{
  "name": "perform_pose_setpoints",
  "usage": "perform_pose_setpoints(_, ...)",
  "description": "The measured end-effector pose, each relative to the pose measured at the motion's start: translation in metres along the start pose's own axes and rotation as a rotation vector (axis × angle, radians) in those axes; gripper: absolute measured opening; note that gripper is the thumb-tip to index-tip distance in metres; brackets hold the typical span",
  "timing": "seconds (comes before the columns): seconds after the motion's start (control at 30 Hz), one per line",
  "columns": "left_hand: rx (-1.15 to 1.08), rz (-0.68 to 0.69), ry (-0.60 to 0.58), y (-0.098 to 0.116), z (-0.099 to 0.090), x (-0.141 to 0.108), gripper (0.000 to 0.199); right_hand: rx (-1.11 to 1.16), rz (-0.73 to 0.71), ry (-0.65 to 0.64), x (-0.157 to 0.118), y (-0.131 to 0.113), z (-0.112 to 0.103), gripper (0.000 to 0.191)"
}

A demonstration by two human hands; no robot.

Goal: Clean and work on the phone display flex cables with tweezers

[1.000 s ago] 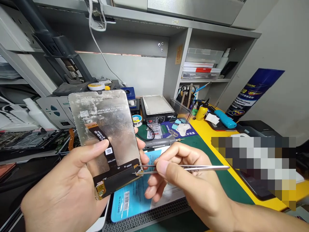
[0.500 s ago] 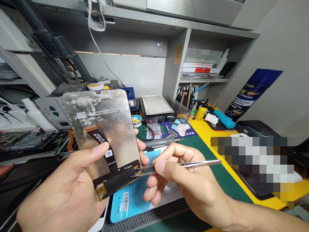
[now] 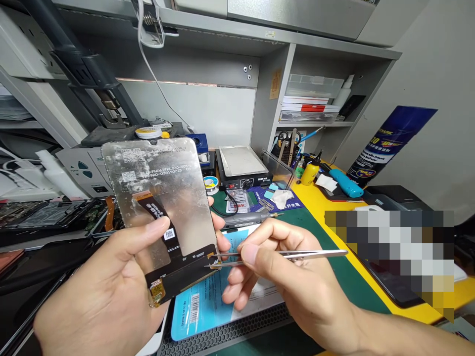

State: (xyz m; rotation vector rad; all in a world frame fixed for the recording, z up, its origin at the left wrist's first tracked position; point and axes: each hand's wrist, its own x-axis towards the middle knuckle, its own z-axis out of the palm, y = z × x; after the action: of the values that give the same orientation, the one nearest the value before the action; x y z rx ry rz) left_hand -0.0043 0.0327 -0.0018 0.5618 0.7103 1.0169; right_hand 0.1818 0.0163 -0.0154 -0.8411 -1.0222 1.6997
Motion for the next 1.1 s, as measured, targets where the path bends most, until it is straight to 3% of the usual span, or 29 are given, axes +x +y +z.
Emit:
perform_pose_setpoints(0.2,-0.046,0.099,0.123,-0.006,0.005,0.002,0.021,0.007,0.025,-0.006,0.003,0.000,0.000,0.016)
perform_pose_setpoints(0.47,-0.050,-0.008,0.082,0.001,0.012,0.002,0.036,-0.005,0.015,-0.011,0.004,0.001,0.000,0.016)
perform_pose_setpoints(0.63,-0.113,0.006,0.104,0.006,0.016,0.003,0.033,-0.027,-0.010,-0.056,0.001,0.007,-0.005,0.013)
perform_pose_setpoints(1.1,-0.116,0.073,0.087,0.003,0.008,0.008,0.038,-0.142,-0.076,-0.006,-0.001,0.006,-0.003,0.013)
